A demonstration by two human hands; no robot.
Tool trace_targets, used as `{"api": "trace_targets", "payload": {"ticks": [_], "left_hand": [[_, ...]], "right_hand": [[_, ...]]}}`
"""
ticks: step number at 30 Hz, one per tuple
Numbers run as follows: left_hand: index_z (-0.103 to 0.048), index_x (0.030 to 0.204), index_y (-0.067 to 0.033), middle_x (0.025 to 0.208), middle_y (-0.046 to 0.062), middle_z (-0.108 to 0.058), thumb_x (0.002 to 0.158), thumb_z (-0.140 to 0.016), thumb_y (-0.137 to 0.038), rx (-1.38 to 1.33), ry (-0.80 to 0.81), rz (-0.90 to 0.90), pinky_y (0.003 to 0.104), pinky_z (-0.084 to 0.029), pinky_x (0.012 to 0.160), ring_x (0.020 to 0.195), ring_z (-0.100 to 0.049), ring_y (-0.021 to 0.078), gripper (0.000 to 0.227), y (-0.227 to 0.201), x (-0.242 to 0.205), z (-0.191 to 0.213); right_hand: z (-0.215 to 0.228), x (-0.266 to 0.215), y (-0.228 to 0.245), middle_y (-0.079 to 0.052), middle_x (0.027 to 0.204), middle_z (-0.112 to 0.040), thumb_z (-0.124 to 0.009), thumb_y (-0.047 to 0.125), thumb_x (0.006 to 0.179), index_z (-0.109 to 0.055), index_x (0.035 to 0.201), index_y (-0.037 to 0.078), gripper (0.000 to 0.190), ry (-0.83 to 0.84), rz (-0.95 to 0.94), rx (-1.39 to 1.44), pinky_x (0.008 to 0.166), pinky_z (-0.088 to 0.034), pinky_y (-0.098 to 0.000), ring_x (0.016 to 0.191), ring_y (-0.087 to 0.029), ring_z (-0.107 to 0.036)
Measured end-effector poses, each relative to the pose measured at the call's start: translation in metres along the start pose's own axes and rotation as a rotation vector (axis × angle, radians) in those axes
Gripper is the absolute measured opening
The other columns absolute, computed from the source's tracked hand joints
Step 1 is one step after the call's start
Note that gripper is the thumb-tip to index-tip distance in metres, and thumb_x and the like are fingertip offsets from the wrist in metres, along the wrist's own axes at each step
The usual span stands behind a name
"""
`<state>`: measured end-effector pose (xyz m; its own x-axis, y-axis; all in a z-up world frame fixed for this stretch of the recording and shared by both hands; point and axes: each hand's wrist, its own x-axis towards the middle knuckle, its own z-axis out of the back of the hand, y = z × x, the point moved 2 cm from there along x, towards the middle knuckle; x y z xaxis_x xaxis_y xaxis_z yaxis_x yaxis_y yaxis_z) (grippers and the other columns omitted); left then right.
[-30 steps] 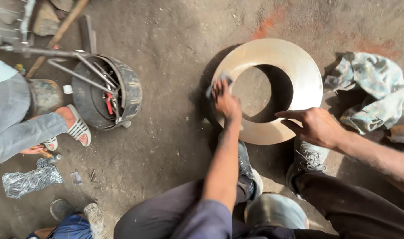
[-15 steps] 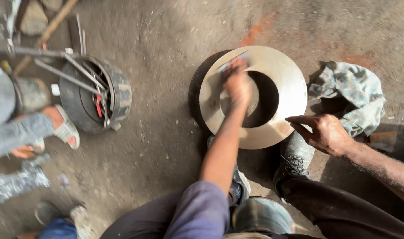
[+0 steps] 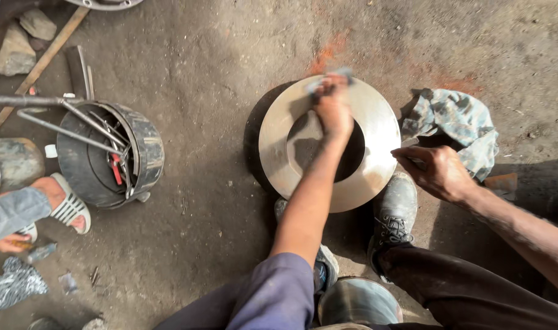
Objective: The person sands a circular metal component by hand using sandpaper, rubbing the surface and wiping it with a cloth.
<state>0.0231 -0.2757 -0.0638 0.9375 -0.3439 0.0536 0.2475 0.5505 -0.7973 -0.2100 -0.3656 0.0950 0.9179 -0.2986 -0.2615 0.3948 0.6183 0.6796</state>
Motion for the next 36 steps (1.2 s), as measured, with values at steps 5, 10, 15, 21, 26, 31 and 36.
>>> {"api": "trace_targets", "payload": {"ticks": [5, 10, 15, 21, 26, 31, 36], "left_hand": [[-0.057, 0.139, -0.0081, 0.137, 0.013, -0.065, 0.105, -0.051, -0.009, 0.223, 0.117, -0.671, 0.040, -0.055, 0.106, 0.121, -0.066, 0.0244, 0.035, -0.007, -0.056, -0.049], [-0.049, 0.137, -0.0029, 0.125, 0.025, -0.060, 0.085, -0.071, -0.019, 0.305, -0.140, 0.057, 0.053, -0.051, 0.095, 0.111, -0.060, 0.0456, 0.059, 0.077, 0.003, 0.000], [-0.062, 0.128, -0.0128, 0.126, 0.018, -0.066, 0.104, -0.055, -0.007, 0.118, -0.086, -0.125, 0.044, -0.057, 0.096, 0.110, -0.070, 0.0317, 0.026, 0.057, 0.010, -0.017], [-0.052, 0.142, 0.0009, 0.149, 0.021, -0.056, 0.105, -0.051, -0.006, 0.498, 0.336, -0.858, 0.045, -0.043, 0.117, 0.135, -0.052, 0.0328, 0.038, -0.030, -0.144, -0.045], [-0.055, 0.138, -0.0009, 0.147, 0.016, -0.056, 0.102, -0.055, -0.013, 0.527, 0.411, -0.819, 0.043, -0.038, 0.123, 0.140, -0.050, 0.0285, 0.037, -0.019, -0.209, 0.001], [-0.062, 0.130, -0.0061, 0.131, 0.015, -0.064, 0.104, -0.055, -0.014, 0.290, 0.151, -0.420, 0.040, -0.048, 0.109, 0.124, -0.061, 0.0266, 0.029, 0.019, -0.096, -0.014], [-0.069, 0.123, -0.0112, 0.115, 0.013, -0.073, 0.105, -0.054, -0.015, 0.186, -0.078, 0.070, 0.037, -0.058, 0.095, 0.107, -0.072, 0.0247, 0.024, 0.065, 0.016, 0.039]], "right_hand": [[0.004, 0.018, 0.010, -0.010, 0.102, -0.079, -0.063, 0.023, 0.099, -0.077, 0.121, 0.013, 0.028, -0.019, 0.043, -0.091, 0.063, -0.062, -0.0363, 0.065, -0.020, -0.075], [0.021, -0.010, -0.006, -0.012, 0.101, -0.080, -0.064, 0.015, 0.101, -0.073, 0.121, 0.003, 0.025, -0.065, -0.137, 0.270, 0.063, -0.062, -0.0363, 0.081, -0.020, -0.075], [0.013, 0.012, -0.004, -0.017, 0.105, -0.078, -0.058, 0.011, 0.106, -0.073, 0.126, 0.006, 0.025, -0.212, -0.109, 0.080, 0.051, -0.059, -0.0296, 0.070, -0.018, -0.076], [-0.015, 0.020, -0.031, -0.019, 0.086, -0.078, -0.057, 0.017, 0.108, -0.064, 0.142, 0.005, 0.037, -0.265, -0.123, -0.162, 0.047, -0.054, -0.0345, 0.058, -0.023, -0.071], [-0.070, -0.027, -0.045, -0.020, 0.132, -0.067, -0.058, 0.021, 0.107, -0.058, 0.147, 0.008, 0.042, -0.448, 0.367, -0.261, 0.081, -0.066, -0.0376, 0.106, -0.031, -0.077], [-0.052, -0.014, -0.030, -0.018, 0.144, -0.065, -0.045, 0.031, 0.108, -0.060, 0.144, 0.008, 0.046, -0.288, -0.138, -0.121, 0.052, -0.061, -0.0388, 0.069, -0.030, -0.075], [-0.033, -0.014, -0.009, -0.014, 0.146, -0.066, -0.037, 0.041, 0.112, -0.062, 0.145, 0.014, 0.049, -0.290, -0.081, -0.080, 0.048, -0.056, -0.0381, 0.065, -0.029, -0.070]]}}
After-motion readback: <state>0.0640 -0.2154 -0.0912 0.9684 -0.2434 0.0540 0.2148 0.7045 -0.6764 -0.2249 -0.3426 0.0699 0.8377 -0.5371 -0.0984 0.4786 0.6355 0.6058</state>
